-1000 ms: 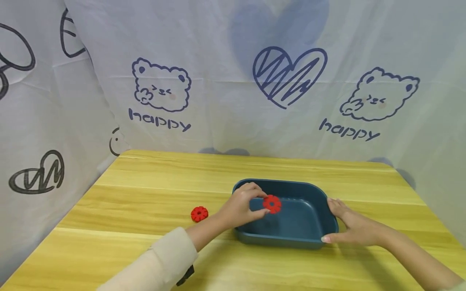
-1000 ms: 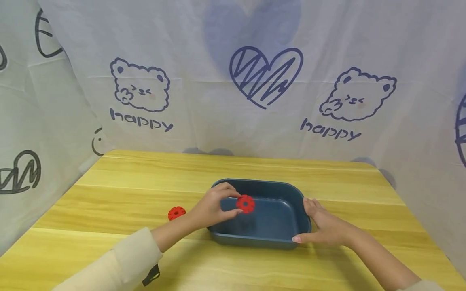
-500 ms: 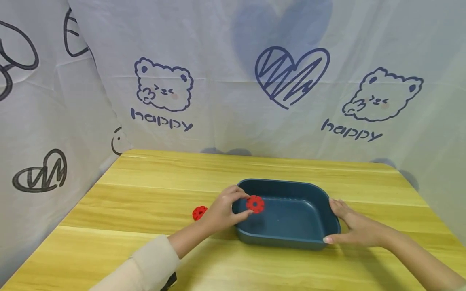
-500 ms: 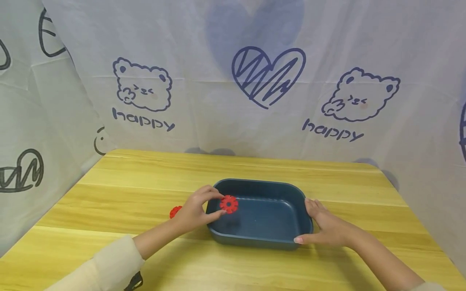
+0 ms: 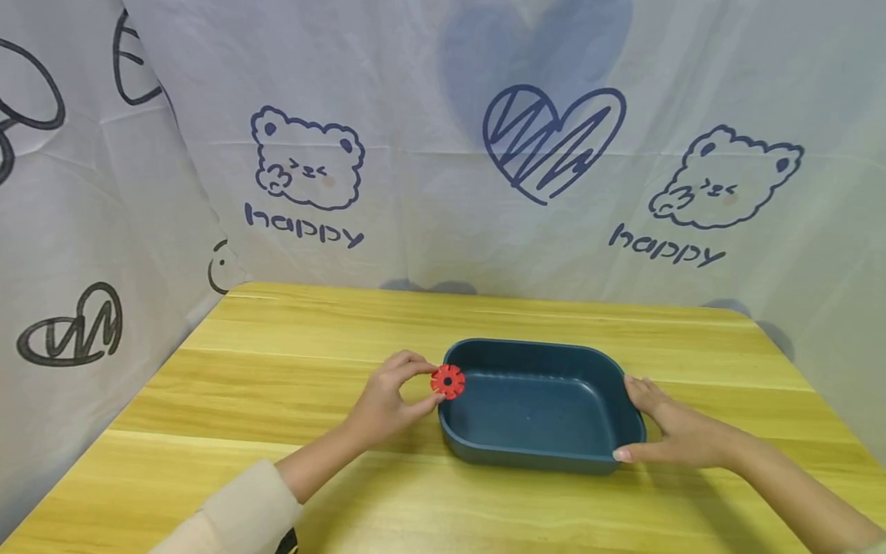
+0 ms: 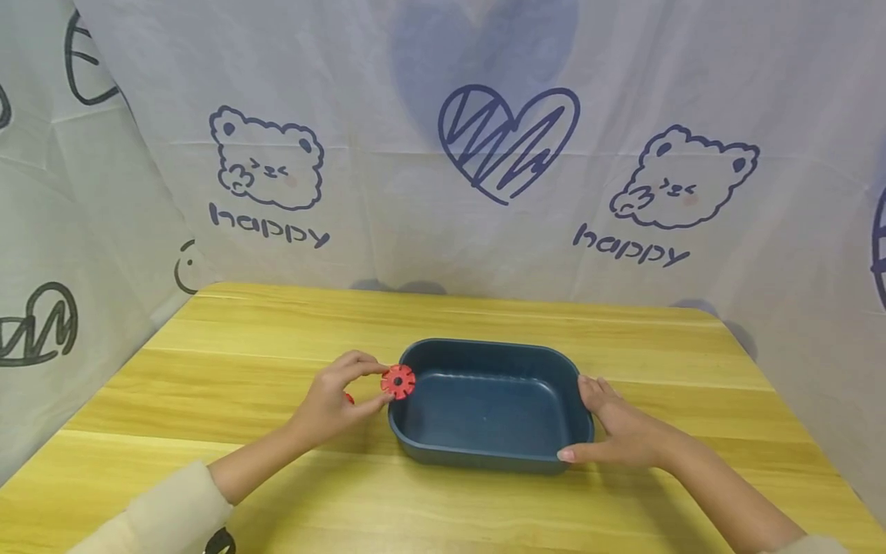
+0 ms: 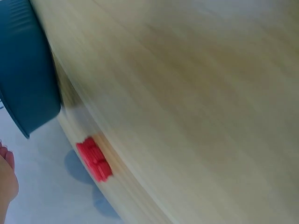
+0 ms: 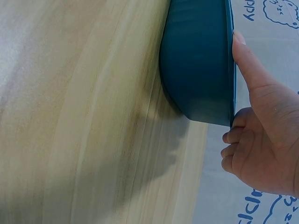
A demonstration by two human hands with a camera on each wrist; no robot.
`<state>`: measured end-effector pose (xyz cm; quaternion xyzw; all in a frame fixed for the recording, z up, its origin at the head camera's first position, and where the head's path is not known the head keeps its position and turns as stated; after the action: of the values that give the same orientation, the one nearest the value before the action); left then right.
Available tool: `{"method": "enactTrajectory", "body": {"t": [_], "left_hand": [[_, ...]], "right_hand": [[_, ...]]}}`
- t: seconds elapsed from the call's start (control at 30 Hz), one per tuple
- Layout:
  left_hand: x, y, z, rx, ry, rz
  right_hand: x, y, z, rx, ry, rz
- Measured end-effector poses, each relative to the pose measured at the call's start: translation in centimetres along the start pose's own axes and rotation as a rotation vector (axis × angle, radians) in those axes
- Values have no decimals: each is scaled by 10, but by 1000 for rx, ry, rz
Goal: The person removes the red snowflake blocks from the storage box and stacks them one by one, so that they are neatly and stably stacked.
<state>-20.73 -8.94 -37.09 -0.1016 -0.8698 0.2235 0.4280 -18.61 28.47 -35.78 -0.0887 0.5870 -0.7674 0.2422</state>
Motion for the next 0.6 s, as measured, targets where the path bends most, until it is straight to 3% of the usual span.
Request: {"method": "enactTrajectory", "body": {"t": [0.37, 0.6], "left_hand": [[-15, -22, 15, 58, 14, -54], [-29, -32, 20, 44, -41, -77]], "right_hand": [[-1, -1, 1, 2, 3, -15], [-2, -1, 1, -1, 6, -19]]}}
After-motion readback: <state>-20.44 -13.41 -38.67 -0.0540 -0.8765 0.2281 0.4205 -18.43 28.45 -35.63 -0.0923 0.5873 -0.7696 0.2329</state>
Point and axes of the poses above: each hand's wrist, its own x-axis towards the middle knuckle, its own y-axis out of the palm, z = x × y, the point moved 2 cm from there along x, towards the middle knuckle, and after that the axes turned 13 degrees about -x, right-handed, at the moved point
